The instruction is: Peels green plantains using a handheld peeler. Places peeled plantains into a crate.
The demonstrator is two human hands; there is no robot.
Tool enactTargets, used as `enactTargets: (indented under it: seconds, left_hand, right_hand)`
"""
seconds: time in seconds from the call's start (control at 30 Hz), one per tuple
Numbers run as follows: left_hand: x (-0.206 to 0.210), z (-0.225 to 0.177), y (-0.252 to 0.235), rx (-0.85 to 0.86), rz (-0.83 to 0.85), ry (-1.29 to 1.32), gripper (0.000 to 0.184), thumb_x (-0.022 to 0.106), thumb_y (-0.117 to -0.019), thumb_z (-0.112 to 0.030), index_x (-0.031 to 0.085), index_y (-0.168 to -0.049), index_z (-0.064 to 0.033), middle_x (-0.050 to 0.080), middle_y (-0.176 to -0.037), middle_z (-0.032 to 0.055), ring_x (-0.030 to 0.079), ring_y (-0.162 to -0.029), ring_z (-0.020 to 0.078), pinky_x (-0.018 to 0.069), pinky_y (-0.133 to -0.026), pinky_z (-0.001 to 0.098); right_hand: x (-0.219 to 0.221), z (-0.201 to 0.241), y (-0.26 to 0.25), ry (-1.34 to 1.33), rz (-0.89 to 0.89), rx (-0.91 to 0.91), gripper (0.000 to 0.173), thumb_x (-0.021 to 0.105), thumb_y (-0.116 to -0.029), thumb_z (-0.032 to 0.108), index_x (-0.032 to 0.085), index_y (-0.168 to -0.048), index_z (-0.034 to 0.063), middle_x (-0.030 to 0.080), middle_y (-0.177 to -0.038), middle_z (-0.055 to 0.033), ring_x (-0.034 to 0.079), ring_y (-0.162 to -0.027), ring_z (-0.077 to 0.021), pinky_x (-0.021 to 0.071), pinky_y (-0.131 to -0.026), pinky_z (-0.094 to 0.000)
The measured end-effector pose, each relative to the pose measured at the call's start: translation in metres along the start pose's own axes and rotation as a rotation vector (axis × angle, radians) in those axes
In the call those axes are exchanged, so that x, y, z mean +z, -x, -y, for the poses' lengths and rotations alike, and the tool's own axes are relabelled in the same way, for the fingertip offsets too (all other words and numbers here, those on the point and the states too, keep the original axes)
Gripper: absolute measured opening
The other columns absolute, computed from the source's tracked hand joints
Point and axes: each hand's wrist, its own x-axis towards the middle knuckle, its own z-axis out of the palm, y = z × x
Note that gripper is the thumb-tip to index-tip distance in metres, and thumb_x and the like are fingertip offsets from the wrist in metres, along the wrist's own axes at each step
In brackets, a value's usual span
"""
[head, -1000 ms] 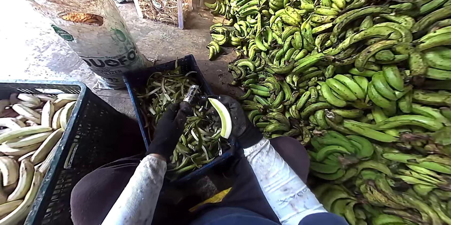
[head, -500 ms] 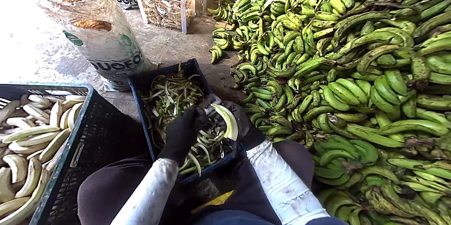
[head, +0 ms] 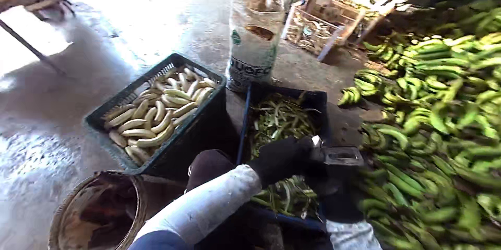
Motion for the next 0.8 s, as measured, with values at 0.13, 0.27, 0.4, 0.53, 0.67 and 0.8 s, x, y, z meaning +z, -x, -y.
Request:
enactTargets:
  seconds: [0.13, 0.27, 0.4, 0.53, 0.67, 0.8]
  left_hand:
    - [-0.063, 0.057, 0.034, -0.127, -0.243, 0.231, 0.036, 0.063, -0.1021, -0.027, 0.063, -0.132, -0.0083, 0.071, -0.112, 0.0147, 0.07, -0.101, 0.0283, 0.0559, -0.092, 0.0534]
    - [-0.1, 0.155, 0.074, -0.429, -0.588, 0.495, 0.045, 0.062, -0.1031, -0.03, 0.053, -0.146, -0.02, 0.07, -0.119, 0.0093, 0.069, -0.097, 0.0204, 0.0584, -0.085, 0.0448]
    - [-0.118, 0.261, 0.082, -0.656, -0.796, 0.582, 0.048, 0.065, -0.0996, -0.038, 0.056, -0.138, -0.0106, 0.067, -0.11, 0.0136, 0.065, -0.086, 0.0227, 0.056, -0.077, 0.0454]
    - [-0.144, 0.317, 0.053, -0.681, -0.937, 0.8, 0.047, 0.07, -0.0961, -0.035, 0.056, -0.132, -0.0081, 0.064, -0.105, 0.0101, 0.061, -0.083, 0.0177, 0.0547, -0.074, 0.0404]
    - [-0.2, 0.366, 0.003, -0.696, -0.985, 0.713, 0.038, 0.06, -0.1033, -0.034, 0.058, -0.129, -0.006, 0.063, -0.103, 0.0063, 0.061, -0.084, 0.0133, 0.0555, -0.075, 0.035]
    - [-0.241, 0.396, -0.003, -0.928, -0.966, 0.356, 0.05, 0.056, -0.1039, -0.04, 0.058, -0.132, 0.0015, 0.064, -0.124, 0.0237, 0.063, -0.112, 0.0344, 0.0501, -0.097, 0.0561]
  right_hand:
    - [0.036, -0.04, -0.01, 0.58, 0.135, 0.013, 0.045, 0.038, -0.1082, 0.024, 0.043, -0.149, 0.0065, 0.06, -0.132, -0.0113, 0.064, -0.11, -0.0184, 0.0561, -0.087, -0.0357]
    - [-0.002, -0.117, -0.015, 1.692, 0.497, -0.084, 0.064, 0.057, -0.0994, 0.043, 0.043, -0.155, 0.0136, 0.039, -0.159, -0.0199, 0.036, -0.147, -0.0391, 0.0335, -0.118, -0.057]
    - [-0.055, -0.149, -0.011, 2.067, 0.703, 0.105, 0.075, 0.058, -0.0945, 0.058, 0.031, -0.161, 0.0356, 0.015, -0.171, -0.0072, 0.005, -0.156, -0.0424, 0.0095, -0.117, -0.0747]
    - [-0.094, -0.142, -0.028, 2.057, 0.682, 0.096, 0.062, 0.056, -0.098, 0.048, 0.034, -0.156, 0.0482, 0.016, -0.171, -0.0073, 0.007, -0.156, -0.0441, 0.0035, -0.117, -0.0762]
    - [-0.099, -0.147, -0.038, 2.108, 0.706, 0.178, 0.063, 0.048, -0.0978, 0.052, 0.027, -0.157, 0.0528, 0.013, -0.171, -0.0074, 0.008, -0.155, -0.0459, 0.0048, -0.115, -0.0777]
    - [-0.091, -0.144, -0.037, 2.038, 0.679, 0.254, 0.062, 0.055, -0.0981, 0.045, 0.033, -0.156, 0.0486, 0.015, -0.171, -0.0061, 0.008, -0.155, -0.0456, 0.0046, -0.116, -0.0767]
